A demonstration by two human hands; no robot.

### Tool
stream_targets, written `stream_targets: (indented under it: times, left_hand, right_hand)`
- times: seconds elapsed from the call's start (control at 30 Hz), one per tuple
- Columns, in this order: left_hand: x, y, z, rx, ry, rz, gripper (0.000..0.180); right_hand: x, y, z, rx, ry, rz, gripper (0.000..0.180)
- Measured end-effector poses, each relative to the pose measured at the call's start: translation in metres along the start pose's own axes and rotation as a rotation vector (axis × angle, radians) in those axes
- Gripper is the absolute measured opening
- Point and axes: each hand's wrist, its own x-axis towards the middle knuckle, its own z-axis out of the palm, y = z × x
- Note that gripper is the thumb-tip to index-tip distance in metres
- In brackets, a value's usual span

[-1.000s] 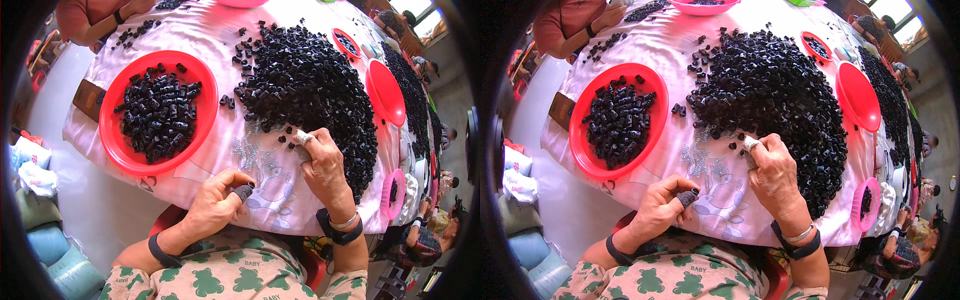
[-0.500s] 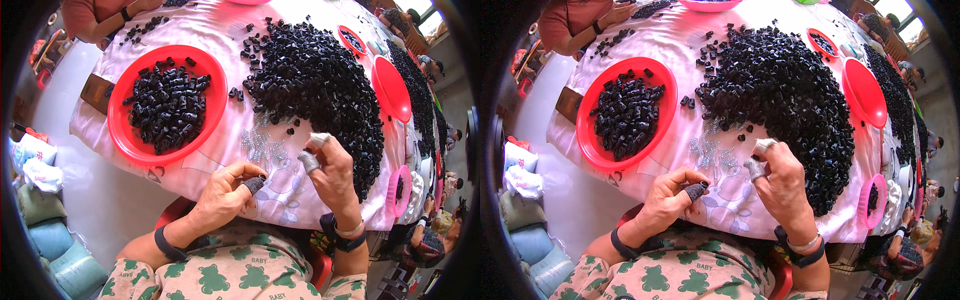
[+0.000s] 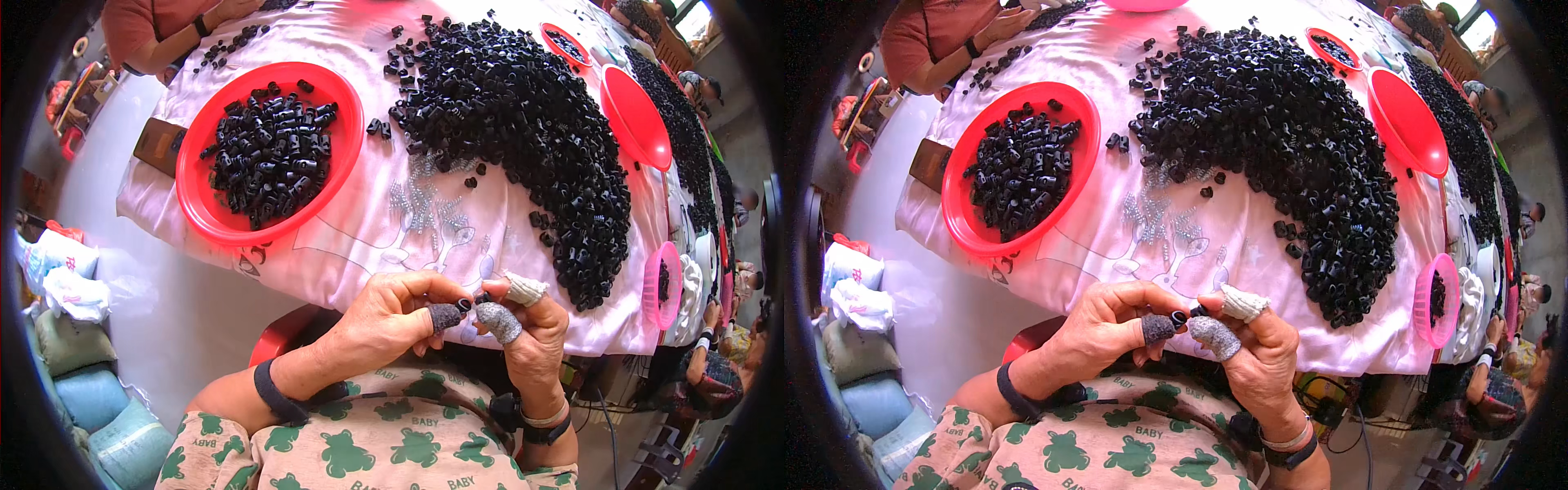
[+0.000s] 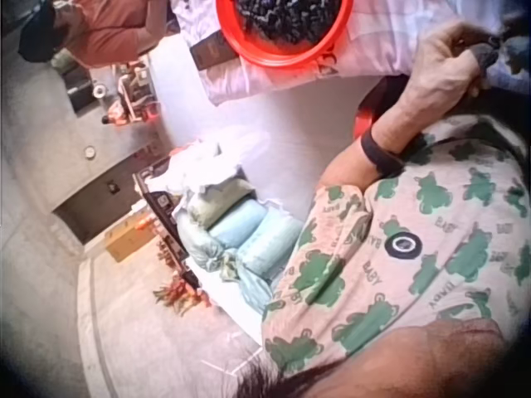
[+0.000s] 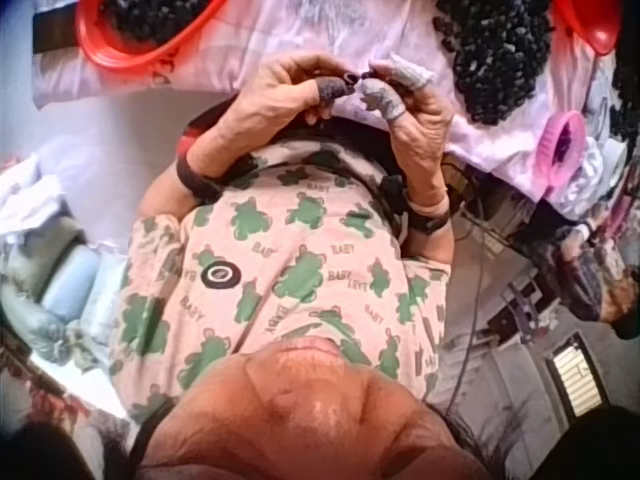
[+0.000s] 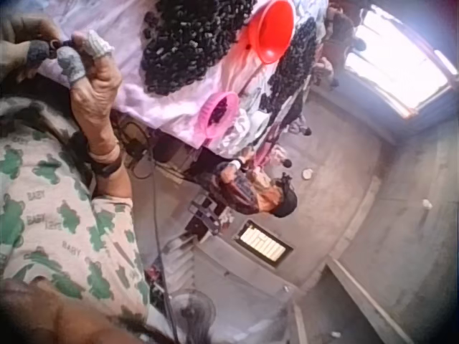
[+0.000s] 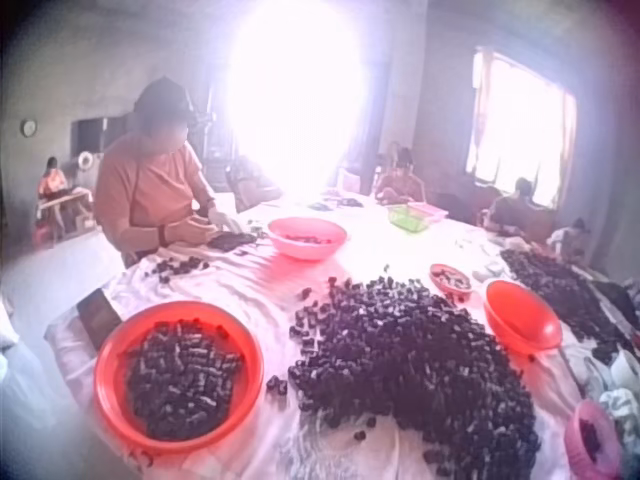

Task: The person is manually assembling small black plastic shoe components at a large table with other workers.

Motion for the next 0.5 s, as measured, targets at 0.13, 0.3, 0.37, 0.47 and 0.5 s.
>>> stream_targets:
  times: [0.13, 0.3, 0.37, 0.47, 0.5]
  left_hand:
    - [0.000, -0.004, 0.000, 0.012, -0.038, 0.033, 0.023]
    - [0.000, -0.003, -0.001, 0.051, -0.033, 0.016, 0.022]
    - [0.000, -0.002, -0.002, 0.040, -0.045, 0.031, 0.021]
    - [0.001, 0.002, -0.003, 0.058, -0.024, 0.028, 0.021]
    - [0.001, 0.003, -0.003, 0.030, 0.008, 0.030, 0.020]
  right_hand:
    - [-0.003, 0.001, 0.001, -0.003, -0.014, -0.048, 0.032]
    - [-0.001, 0.003, 0.001, -0.077, -0.021, -0.136, 0.030]
    - [-0.001, 0.000, 0.002, -0.092, -0.012, -0.136, 0.030]
    - [0.002, -0.005, 0.001, -0.076, 0.176, -0.068, 0.025]
    - [0.006, -0.007, -0.005, -0.080, 0.179, -0.072, 0.025]
